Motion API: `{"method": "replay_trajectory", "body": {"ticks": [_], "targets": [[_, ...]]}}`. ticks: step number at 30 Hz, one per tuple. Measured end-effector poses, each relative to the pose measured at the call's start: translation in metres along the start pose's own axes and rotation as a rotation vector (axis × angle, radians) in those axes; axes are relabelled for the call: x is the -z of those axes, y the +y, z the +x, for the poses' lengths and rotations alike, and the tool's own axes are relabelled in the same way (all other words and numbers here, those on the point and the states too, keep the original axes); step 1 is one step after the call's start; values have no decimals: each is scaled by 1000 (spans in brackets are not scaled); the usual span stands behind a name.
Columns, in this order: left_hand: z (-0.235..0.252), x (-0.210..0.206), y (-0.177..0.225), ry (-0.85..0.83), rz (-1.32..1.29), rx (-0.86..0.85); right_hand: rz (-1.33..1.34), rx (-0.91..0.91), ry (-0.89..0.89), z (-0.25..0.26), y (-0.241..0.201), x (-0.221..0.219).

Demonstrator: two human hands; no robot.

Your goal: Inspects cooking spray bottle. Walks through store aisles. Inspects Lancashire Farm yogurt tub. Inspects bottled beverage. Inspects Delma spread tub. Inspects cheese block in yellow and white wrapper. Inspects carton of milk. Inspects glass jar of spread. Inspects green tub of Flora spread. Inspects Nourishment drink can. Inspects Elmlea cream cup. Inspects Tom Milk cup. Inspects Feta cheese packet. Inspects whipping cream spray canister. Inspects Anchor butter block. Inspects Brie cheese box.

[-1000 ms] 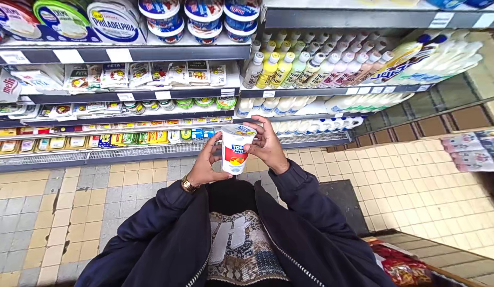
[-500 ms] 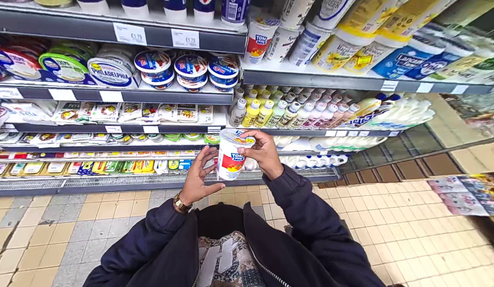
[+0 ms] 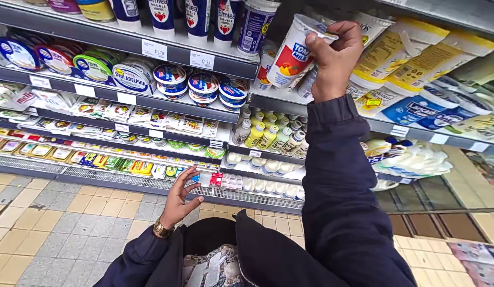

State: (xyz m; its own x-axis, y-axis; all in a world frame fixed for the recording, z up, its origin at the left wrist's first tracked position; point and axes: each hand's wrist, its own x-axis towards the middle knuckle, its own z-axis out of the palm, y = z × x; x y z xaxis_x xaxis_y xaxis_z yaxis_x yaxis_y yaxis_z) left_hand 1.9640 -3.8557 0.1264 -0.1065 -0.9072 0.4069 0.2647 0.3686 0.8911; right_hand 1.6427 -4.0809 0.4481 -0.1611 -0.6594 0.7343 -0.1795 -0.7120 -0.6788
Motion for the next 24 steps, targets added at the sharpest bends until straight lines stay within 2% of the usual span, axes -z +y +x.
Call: {"method": "replay_trajectory", "body": {"ticks": [5, 9, 16, 20, 24], "targets": [[-16, 1, 5, 116, 30, 19, 35, 34, 117, 46, 26, -10], [-25, 0, 10, 174, 61, 36, 87, 61, 73, 57, 26, -17], [-33, -4, 12, 205, 71, 48, 57, 110, 148, 73, 52, -30], [-39, -5, 14, 225, 94, 46, -76, 113, 202, 78, 65, -35], [-46, -7, 16, 251, 96, 59, -401, 63, 226, 76, 65, -35]]}}
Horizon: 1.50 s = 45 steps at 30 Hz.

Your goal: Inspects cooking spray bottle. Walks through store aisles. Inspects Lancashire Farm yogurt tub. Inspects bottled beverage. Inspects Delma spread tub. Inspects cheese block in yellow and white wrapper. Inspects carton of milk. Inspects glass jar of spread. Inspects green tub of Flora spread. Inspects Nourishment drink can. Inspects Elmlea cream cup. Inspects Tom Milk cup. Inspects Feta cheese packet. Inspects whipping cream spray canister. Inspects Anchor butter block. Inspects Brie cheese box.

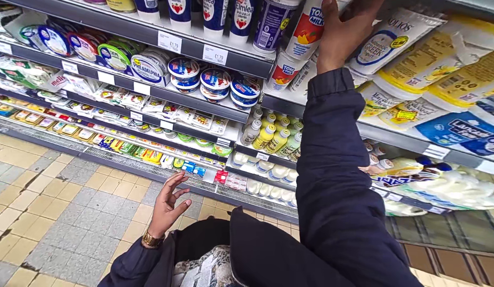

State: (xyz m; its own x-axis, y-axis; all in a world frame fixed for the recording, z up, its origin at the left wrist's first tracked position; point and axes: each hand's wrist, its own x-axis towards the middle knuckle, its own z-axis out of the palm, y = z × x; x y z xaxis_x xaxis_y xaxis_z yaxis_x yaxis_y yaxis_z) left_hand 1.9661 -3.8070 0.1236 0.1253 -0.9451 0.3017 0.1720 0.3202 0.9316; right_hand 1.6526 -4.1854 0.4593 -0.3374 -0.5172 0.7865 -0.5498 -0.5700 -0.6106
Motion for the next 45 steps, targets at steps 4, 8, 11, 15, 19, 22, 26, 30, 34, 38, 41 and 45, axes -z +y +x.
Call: {"method": "replay_trajectory", "body": {"ticks": [4, 8, 11, 15, 19, 22, 26, 30, 34, 38, 41, 45], "targets": [[-6, 2, -2, 1, 21, 15, -309, 10, -90, -5, -11, 14], [-9, 5, 2, -14, 26, 15, -316, 63, -111, -17, -7, 23], [-11, 9, 6, -30, 23, 16, -125, 130, -72, -41, -2, 33], [-9, 16, 15, -48, 9, 12, 94, 86, -208, -110, -19, 70], [-8, 22, 31, -91, -17, 3, 192, -98, -446, -221, -33, 107], [-7, 27, 44, -152, -39, -21, 278, -197, -504, -309, -43, 128], [-13, 32, 53, -234, -63, -30, 403, -316, -503, -409, -66, 158], [-26, 35, 53, -319, -116, 2, 481, -423, -451, -482, -95, 182], [-38, 37, 49, -389, -142, 52, 483, -473, -413, -517, -117, 195], [-48, 37, 47, -444, -183, 79, 461, -499, -387, -540, -138, 203], [-56, 38, 46, -486, -208, 90, 433, -516, -371, -554, -154, 209], [-66, 40, 46, -525, -221, 96, 418, -525, -349, -570, -168, 218]]}}
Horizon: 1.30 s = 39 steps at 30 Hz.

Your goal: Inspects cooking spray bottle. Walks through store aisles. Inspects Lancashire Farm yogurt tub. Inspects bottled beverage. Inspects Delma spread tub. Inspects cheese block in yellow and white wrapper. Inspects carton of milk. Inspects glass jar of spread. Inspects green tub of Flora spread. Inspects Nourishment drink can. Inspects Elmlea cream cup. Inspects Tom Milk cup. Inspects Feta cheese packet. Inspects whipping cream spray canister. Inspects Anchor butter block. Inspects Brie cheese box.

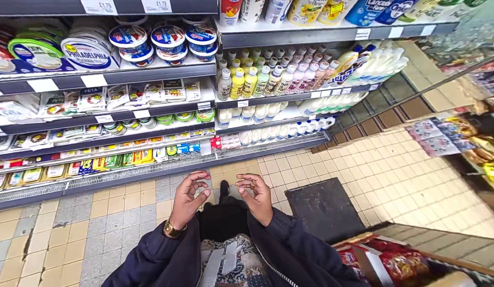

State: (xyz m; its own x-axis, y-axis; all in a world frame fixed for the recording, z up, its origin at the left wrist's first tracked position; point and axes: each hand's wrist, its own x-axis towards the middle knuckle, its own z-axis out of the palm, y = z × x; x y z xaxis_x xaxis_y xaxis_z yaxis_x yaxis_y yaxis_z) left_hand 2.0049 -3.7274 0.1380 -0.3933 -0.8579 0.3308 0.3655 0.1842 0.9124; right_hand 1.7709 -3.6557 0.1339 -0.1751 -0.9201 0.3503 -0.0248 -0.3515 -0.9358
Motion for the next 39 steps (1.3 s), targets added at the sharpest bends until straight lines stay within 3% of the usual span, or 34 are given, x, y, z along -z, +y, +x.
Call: {"method": "replay_trajectory", "body": {"ticks": [14, 24, 30, 39], "targets": [[-9, -2, -1, 5, -36, 21, -33, -8, 35, -18, -6, -1], [34, -8, -9, 19, -27, 16, -13, -18, 48, 8, 6, 24], [112, -15, -1, 10, 54, -105, -3, 17, 46, 43, 17, 58], [301, -30, 56, 113, 349, -292, 19, 61, 38, 100, 36, 116]]}}
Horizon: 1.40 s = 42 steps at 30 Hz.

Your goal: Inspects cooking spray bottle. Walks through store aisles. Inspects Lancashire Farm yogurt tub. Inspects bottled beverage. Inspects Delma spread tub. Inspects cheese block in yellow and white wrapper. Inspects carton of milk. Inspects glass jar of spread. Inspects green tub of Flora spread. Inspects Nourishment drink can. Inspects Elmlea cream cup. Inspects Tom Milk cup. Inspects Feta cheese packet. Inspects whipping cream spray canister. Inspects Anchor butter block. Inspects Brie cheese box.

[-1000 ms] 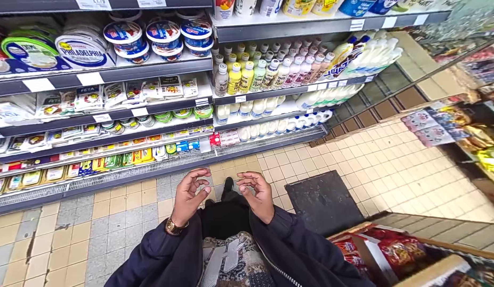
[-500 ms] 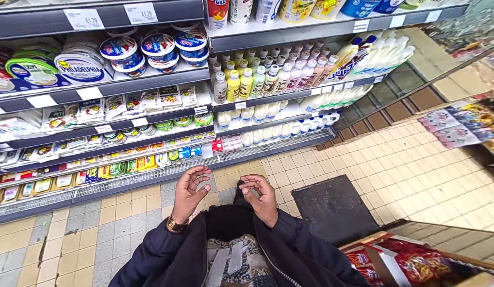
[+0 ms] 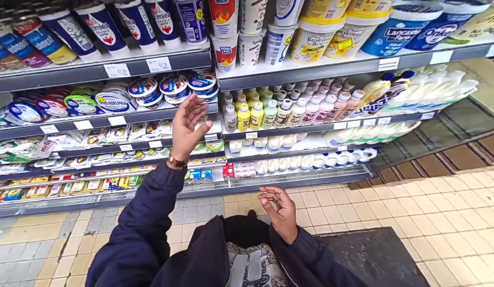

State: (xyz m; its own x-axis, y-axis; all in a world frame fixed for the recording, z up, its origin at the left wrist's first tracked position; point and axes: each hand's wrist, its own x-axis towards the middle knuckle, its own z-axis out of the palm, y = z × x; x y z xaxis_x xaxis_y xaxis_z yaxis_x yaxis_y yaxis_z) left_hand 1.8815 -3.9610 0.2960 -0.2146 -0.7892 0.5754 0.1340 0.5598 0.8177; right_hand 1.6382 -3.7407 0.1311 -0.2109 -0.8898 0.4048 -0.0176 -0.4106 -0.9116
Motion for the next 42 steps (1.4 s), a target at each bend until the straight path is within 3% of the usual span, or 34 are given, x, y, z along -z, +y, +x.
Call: {"method": "replay_trajectory", "body": {"ticks": [4, 9, 14, 25, 36, 42], "targets": [[82, -15, 0, -20, 178, -78, 4, -3, 37, 17, 7, 28], [189, -35, -20, 193, 239, -59, -18, 5, 51, 35, 13, 63], [239, -45, -42, 239, 308, -79, -18, -6, 63, 45, 19, 89], [275, -61, -60, 340, 540, -185, -25, -9, 57, 58, 24, 115], [263, -64, -54, 374, 310, -304, -57, -8, 60, 57, 25, 123], [236, -71, -23, 359, 200, -365, -81, 9, 41, 58, 23, 114]]}}
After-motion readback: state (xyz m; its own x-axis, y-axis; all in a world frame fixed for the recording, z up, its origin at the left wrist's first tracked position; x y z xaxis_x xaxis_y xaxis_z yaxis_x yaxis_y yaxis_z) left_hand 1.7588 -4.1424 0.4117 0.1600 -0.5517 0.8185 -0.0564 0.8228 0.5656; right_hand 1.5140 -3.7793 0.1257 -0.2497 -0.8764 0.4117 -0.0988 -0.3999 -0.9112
